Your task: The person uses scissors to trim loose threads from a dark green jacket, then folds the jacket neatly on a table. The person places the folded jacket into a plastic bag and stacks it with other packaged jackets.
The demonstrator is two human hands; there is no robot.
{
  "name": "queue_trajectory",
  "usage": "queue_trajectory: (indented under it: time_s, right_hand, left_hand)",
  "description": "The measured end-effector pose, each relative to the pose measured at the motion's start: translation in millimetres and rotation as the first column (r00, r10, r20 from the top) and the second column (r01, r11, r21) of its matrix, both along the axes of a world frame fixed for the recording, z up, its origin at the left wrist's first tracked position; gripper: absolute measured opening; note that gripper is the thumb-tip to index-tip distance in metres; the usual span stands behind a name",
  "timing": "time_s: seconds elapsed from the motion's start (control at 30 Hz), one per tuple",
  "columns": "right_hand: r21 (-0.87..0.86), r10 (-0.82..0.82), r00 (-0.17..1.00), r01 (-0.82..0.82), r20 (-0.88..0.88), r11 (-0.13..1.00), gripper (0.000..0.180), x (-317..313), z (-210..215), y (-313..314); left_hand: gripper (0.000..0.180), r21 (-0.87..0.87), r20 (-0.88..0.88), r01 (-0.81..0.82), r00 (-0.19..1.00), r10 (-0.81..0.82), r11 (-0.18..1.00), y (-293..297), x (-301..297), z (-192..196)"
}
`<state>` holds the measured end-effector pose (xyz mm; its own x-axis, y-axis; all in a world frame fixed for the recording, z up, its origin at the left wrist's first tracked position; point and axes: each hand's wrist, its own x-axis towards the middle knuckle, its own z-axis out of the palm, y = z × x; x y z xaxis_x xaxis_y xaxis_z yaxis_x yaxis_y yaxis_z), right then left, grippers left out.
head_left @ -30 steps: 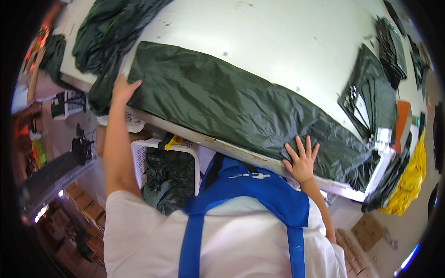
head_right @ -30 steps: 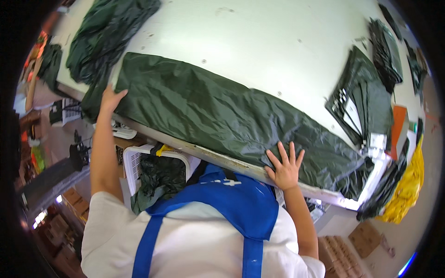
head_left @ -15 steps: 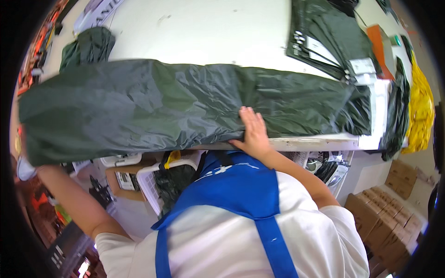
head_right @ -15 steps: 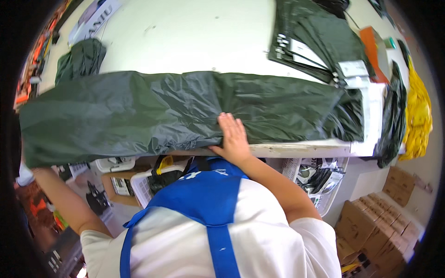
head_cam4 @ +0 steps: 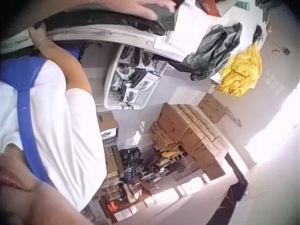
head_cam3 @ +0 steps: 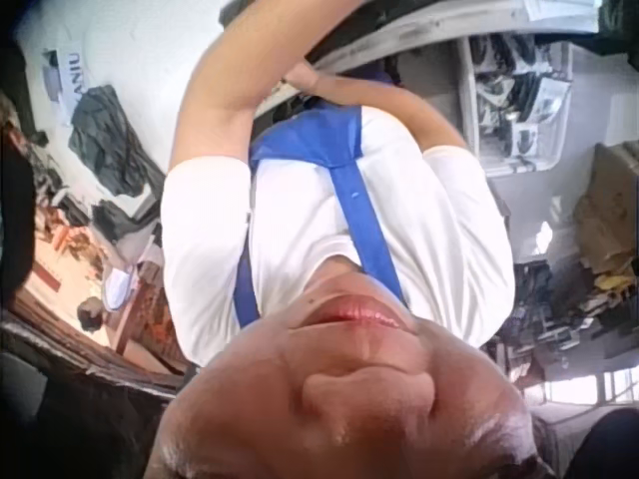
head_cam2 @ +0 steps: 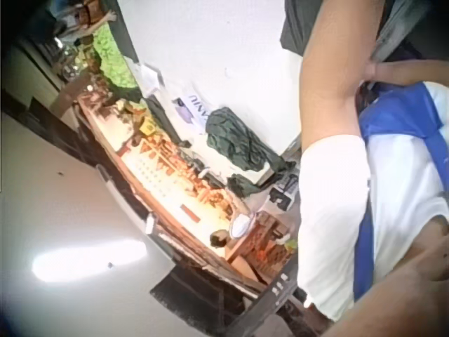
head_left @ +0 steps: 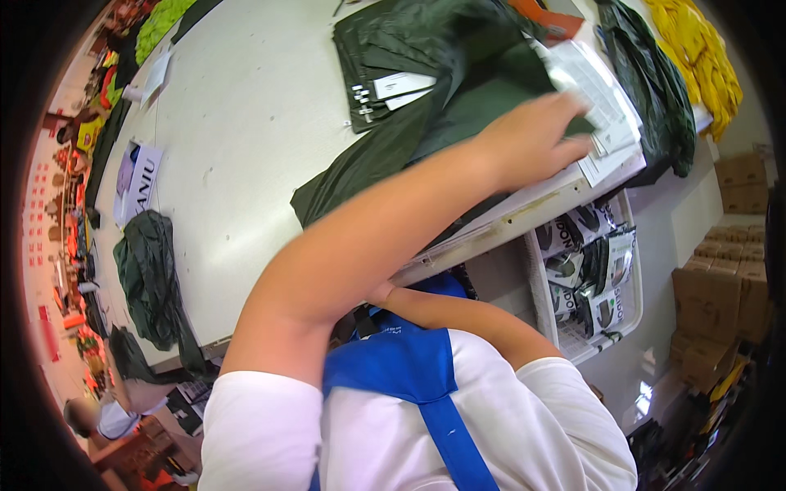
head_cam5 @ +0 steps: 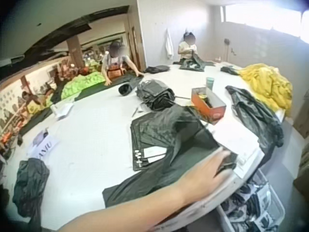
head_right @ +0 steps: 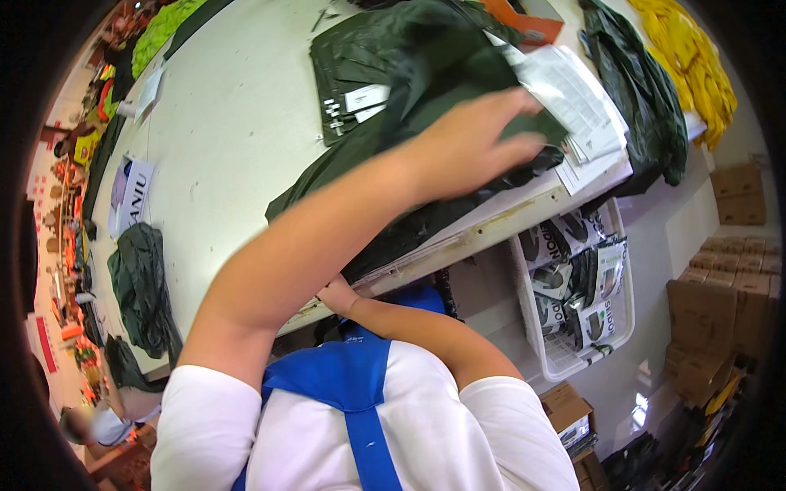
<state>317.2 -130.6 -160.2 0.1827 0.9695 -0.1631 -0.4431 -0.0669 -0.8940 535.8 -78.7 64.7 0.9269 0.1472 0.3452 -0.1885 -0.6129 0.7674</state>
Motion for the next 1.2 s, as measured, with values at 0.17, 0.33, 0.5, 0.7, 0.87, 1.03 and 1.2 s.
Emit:
queue_trajectory:
  time_s: [0.17, 0.33, 0.5, 0.7, 0.87, 1.03, 1.2]
  right_hand:
    - [0.140, -0.043, 0.982, 0.017, 0.182, 0.990, 0.039, 3.6, -7.0, -2.3]
    - [-0.382, 0.715, 0.442, -0.628, 0.542, 0.678, 0.060, 86.4, 58.4, -24.7]
    - [-0.160, -0.041, 0.582, 0.289, 0.812, 0.944, 0.022, 301.2, 145.2, -44.1]
    - [-0.145, 0.149, 0.059, 0.732, 0.987, 0.666, 0.038, 466.8, 69.8, -66.8]
    - [-0.356, -0.210, 0.752, 0.513, 0.625, 0.781, 0.030, 440.3, 110.9, -82.9]
    - [-0.453, -0.035, 0.656, 0.558, 0.754, 0.696, 0.025, 438.9, 67.6, -142.2]
    - [-0.222, -0.029, 0.355, 0.643, 0.934, 0.733, 0.026, 415.0, 80.9, -153.6]
  left_hand:
    - [0.069, 0.472, -0.136, -0.300, 0.904, 0.405, 0.829, 15.9, -176.0, -77.6]
    - [0.085, 0.278, -0.328, -0.580, 0.692, 0.643, 0.766, -10.6, -314.4, -127.4]
    - [0.082, 0.234, -0.322, -0.760, 0.528, 0.786, 0.607, -31.9, -311.7, -169.0]
    - [0.089, 0.223, -0.325, -0.799, 0.479, 0.816, 0.558, -29.0, -296.0, -175.8]
    - [0.093, 0.290, -0.365, -0.790, 0.431, 0.825, 0.541, -22.5, -315.3, -176.3]
    - [0.088, 0.462, -0.342, -0.702, 0.423, 0.839, 0.542, -17.2, -329.1, -181.9]
    - [0.087, 0.479, -0.336, -0.683, 0.438, 0.834, 0.552, -15.8, -334.9, -183.3]
